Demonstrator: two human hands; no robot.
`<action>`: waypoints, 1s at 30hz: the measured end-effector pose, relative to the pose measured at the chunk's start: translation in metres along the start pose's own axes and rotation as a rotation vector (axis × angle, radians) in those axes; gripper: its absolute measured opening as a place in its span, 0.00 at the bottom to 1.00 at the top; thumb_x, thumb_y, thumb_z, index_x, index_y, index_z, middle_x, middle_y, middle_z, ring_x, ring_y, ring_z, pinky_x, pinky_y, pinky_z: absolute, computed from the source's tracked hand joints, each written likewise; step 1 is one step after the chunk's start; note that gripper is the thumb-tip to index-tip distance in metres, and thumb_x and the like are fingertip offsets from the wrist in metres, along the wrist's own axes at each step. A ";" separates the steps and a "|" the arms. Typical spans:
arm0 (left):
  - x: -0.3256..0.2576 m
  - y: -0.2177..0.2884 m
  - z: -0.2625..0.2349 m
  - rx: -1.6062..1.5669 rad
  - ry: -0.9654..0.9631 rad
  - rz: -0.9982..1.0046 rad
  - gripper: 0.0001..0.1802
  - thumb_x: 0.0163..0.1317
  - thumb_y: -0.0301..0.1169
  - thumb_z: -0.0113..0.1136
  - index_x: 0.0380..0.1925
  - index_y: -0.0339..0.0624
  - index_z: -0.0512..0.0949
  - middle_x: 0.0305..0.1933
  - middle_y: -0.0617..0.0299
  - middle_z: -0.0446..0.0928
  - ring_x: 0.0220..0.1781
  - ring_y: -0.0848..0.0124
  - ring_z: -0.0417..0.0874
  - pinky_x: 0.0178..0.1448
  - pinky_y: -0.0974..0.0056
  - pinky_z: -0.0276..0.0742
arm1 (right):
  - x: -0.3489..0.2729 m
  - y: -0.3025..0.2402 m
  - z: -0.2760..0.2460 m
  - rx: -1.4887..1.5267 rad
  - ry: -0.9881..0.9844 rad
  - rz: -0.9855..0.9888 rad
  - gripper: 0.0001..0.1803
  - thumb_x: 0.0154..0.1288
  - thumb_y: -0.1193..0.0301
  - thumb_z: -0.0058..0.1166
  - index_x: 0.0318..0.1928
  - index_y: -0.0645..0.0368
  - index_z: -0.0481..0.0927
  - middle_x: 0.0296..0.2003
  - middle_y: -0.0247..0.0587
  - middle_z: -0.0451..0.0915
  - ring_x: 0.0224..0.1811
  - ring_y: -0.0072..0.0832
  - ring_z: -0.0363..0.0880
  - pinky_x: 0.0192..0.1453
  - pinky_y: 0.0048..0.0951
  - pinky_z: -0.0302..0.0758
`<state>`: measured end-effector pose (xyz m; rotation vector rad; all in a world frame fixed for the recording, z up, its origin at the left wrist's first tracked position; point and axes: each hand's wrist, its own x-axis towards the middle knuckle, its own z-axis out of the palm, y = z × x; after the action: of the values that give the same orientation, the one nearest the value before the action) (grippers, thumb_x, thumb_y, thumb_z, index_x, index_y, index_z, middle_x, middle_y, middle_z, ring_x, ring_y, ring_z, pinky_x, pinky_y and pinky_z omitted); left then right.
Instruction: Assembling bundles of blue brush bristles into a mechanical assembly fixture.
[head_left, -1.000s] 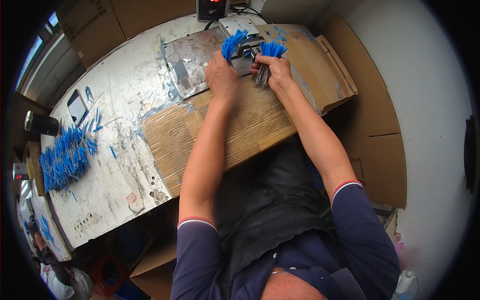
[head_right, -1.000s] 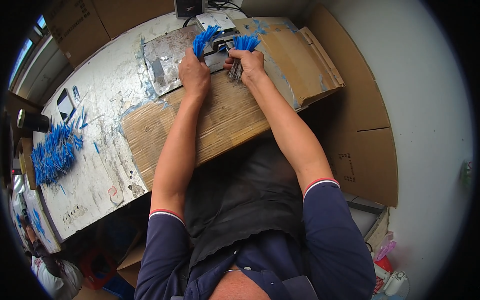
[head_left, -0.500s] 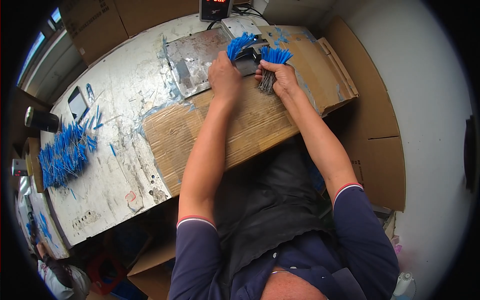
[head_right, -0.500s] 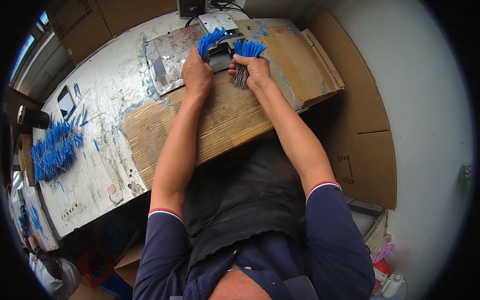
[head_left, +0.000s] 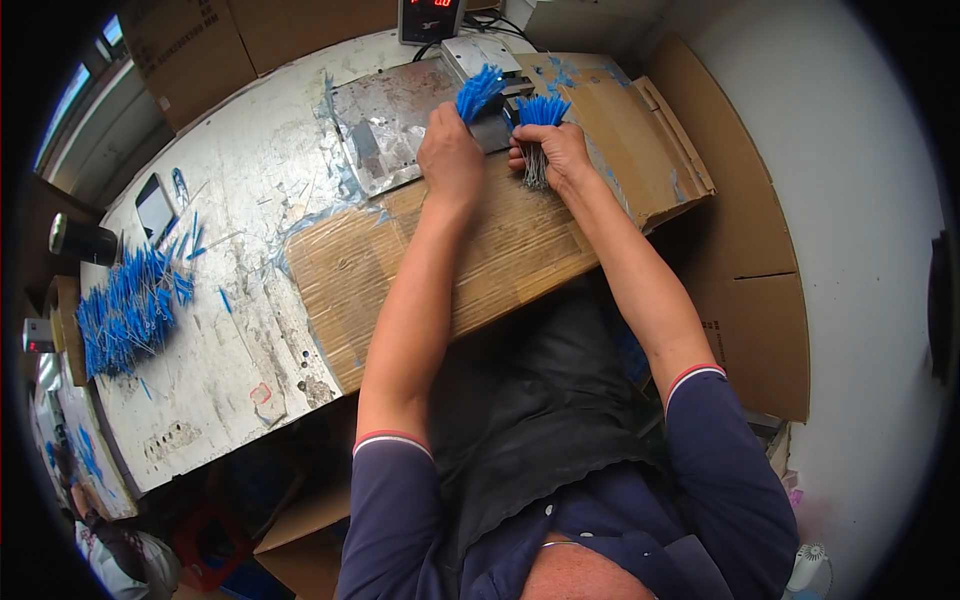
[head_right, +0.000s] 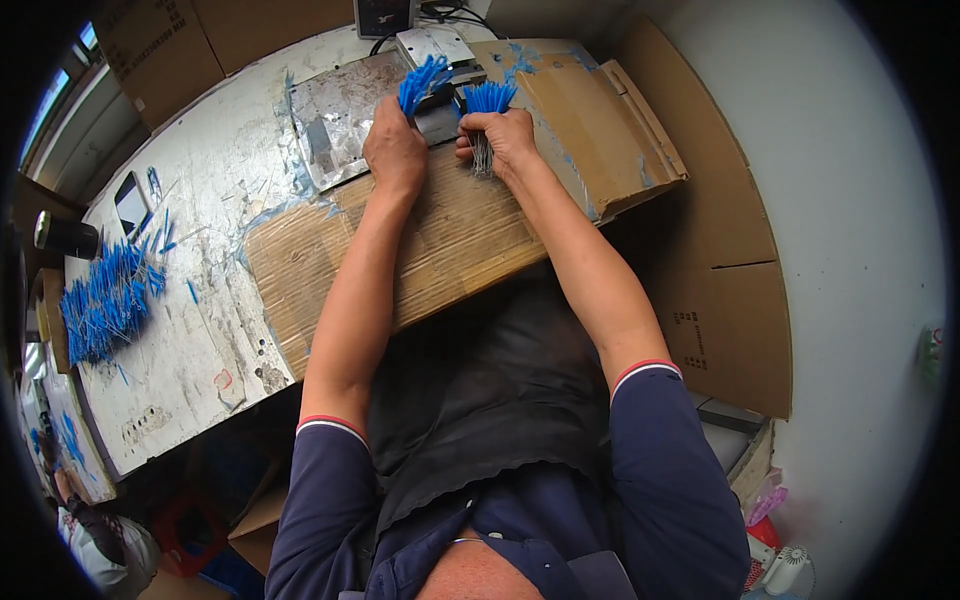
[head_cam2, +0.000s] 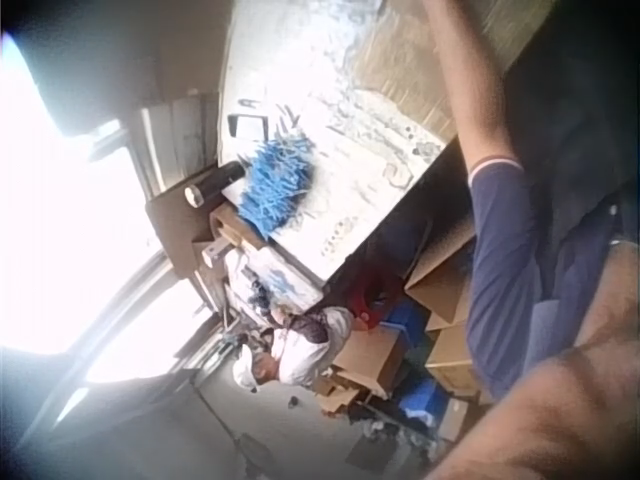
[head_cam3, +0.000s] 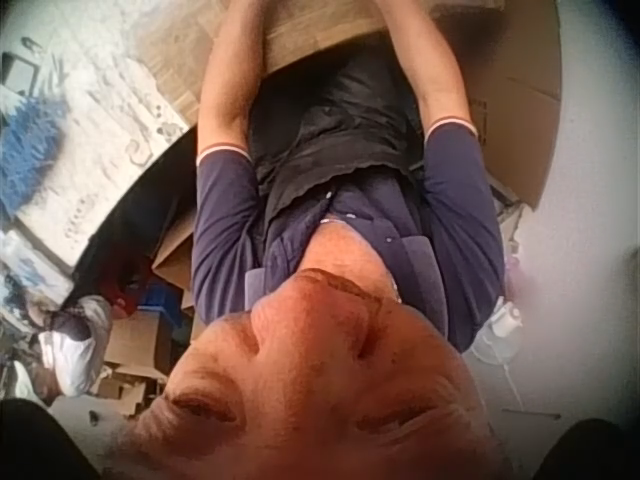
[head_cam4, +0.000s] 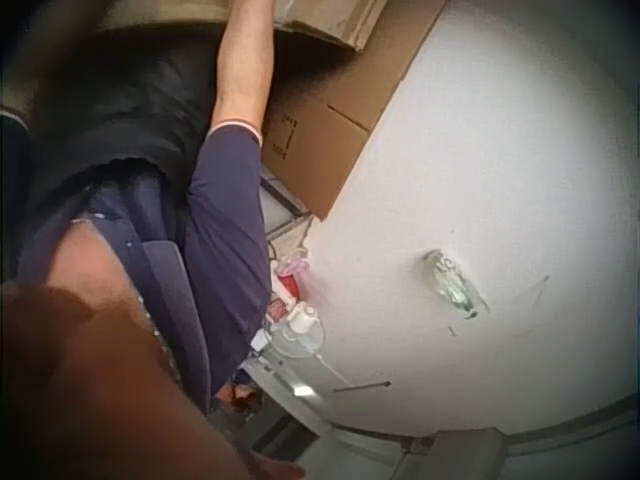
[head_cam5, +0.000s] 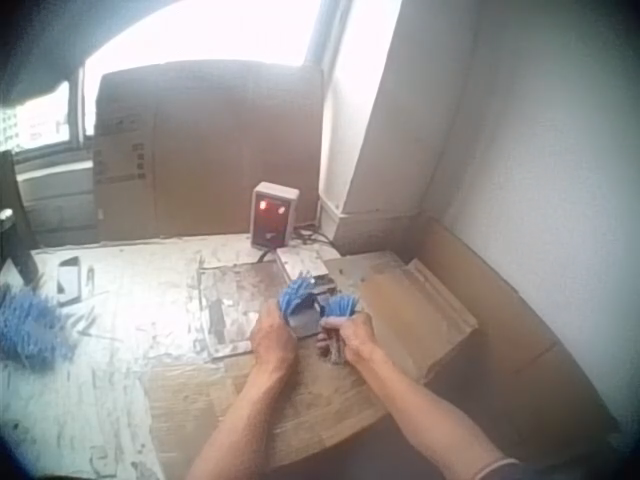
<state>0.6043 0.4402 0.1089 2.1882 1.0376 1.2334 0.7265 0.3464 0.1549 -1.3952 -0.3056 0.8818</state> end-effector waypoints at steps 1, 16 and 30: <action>0.002 0.002 -0.001 -0.045 0.093 -0.052 0.09 0.63 0.24 0.57 0.43 0.39 0.74 0.39 0.45 0.79 0.41 0.43 0.82 0.44 0.45 0.76 | 0.002 0.000 0.000 -0.025 0.007 -0.015 0.04 0.53 0.84 0.62 0.28 0.73 0.80 0.23 0.51 0.81 0.19 0.36 0.83 0.22 0.36 0.85; 0.008 -0.006 0.000 -0.124 0.309 -0.077 0.10 0.69 0.30 0.57 0.45 0.37 0.74 0.42 0.45 0.79 0.43 0.43 0.80 0.45 0.45 0.73 | 0.019 0.000 0.026 -0.180 0.196 -0.081 0.04 0.55 0.83 0.61 0.28 0.73 0.79 0.22 0.49 0.81 0.18 0.36 0.82 0.20 0.36 0.82; 0.003 -0.004 0.000 -0.061 0.054 -0.070 0.09 0.61 0.24 0.57 0.42 0.40 0.73 0.38 0.46 0.81 0.41 0.44 0.83 0.43 0.45 0.76 | 0.005 0.009 0.008 0.109 0.061 -0.151 0.06 0.56 0.83 0.64 0.33 0.70 0.79 0.28 0.45 0.81 0.24 0.33 0.82 0.24 0.35 0.87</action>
<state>0.6041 0.4454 0.1078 2.0656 1.0748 1.2815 0.7212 0.3547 0.1469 -1.2779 -0.3074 0.7200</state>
